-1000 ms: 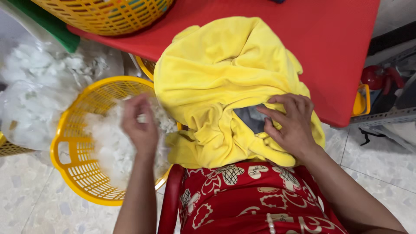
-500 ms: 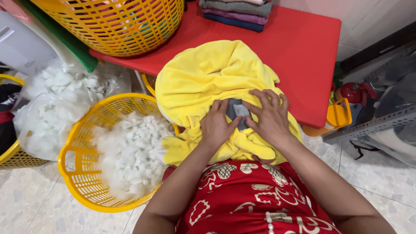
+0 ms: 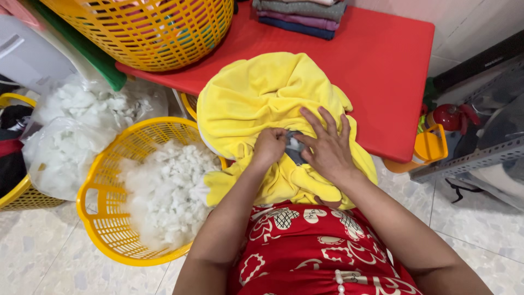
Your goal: The person repeatedly takes handfuls of white cotton-like filling from a yellow basket and inserts it into a yellow fabric cushion cover resting on their lap. They push and distribute the filling inside the cover by hand throughout the clip.
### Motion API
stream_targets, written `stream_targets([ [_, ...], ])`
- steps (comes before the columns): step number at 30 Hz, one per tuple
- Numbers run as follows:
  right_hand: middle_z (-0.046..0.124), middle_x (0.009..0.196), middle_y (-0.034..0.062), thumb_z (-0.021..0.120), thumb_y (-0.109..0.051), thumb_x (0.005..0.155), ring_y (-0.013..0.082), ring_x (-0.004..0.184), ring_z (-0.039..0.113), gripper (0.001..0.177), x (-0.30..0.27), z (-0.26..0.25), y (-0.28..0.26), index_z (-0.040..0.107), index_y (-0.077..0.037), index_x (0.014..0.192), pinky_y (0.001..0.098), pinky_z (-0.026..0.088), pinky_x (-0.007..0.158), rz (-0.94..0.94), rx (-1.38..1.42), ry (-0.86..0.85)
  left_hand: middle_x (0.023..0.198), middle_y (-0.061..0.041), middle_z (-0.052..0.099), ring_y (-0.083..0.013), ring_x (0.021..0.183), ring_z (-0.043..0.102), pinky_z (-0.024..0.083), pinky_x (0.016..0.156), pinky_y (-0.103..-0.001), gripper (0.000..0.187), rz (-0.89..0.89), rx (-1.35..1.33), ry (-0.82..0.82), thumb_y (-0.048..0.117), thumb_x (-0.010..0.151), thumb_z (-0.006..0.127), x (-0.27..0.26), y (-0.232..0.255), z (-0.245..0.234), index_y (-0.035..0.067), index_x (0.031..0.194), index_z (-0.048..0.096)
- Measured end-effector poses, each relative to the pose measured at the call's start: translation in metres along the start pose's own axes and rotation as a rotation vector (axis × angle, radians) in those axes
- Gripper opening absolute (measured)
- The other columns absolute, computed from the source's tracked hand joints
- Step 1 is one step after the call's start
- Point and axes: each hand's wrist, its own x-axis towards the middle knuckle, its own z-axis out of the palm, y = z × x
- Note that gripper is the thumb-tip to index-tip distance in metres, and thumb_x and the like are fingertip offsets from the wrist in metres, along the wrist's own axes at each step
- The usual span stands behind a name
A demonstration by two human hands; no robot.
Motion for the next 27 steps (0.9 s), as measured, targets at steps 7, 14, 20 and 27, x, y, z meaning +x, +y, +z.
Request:
stream_targets([
  [7, 0.028, 0.166, 0.0009, 0.08, -0.029, 0.078, 0.0311, 0.156, 0.016, 0.042, -0.002, 0.002, 0.008, 0.073, -0.027, 0.119, 0.0721, 0.007, 0.12, -0.215, 0.042, 0.082, 0.085, -0.007, 0.073, -0.0148, 0.073, 0.065, 0.053, 0.068, -0.028, 0.021, -0.134, -0.521, -0.31, -0.004, 0.09, 0.053, 0.022, -0.028, 0.003, -0.003, 0.092, 0.074],
  [14, 0.031, 0.164, 0.0006, 0.081, -0.025, 0.075, 0.0345, 0.154, 0.016, 0.026, 0.004, 0.005, 0.019, 0.076, -0.024, 0.101, 0.0756, 0.006, 0.114, -0.177, -0.006, -0.037, 0.092, -0.01, 0.073, -0.0174, 0.078, 0.069, 0.057, 0.074, -0.03, 0.024, -0.241, -0.783, -0.382, -0.005, 0.089, 0.049, 0.022, -0.028, 0.005, -0.004, 0.1, 0.07],
  [20, 0.048, 0.153, -0.0019, 0.082, -0.022, 0.079, 0.0327, 0.154, 0.027, 0.014, 0.004, -0.001, 0.025, 0.078, -0.02, 0.093, 0.069, 0.013, 0.121, -0.144, 0.162, 0.122, 0.093, -0.003, 0.069, -0.0092, 0.083, 0.064, 0.051, 0.076, -0.022, 0.02, 0.161, -0.826, -0.224, -0.009, 0.089, 0.06, 0.006, -0.034, 0.015, 0.005, 0.101, 0.067],
  [27, 0.053, 0.152, 0.0047, 0.08, -0.019, 0.087, 0.0371, 0.158, 0.024, 0.01, -0.012, -0.029, 0.011, 0.08, -0.018, 0.097, 0.0521, 0.021, 0.13, -0.024, 0.556, 0.322, 0.096, -0.001, 0.075, -0.0088, 0.081, 0.064, 0.049, 0.071, -0.021, 0.023, 0.207, -0.536, -0.111, -0.001, 0.089, 0.064, -0.031, 0.0, 0.005, 0.009, 0.105, 0.078],
])
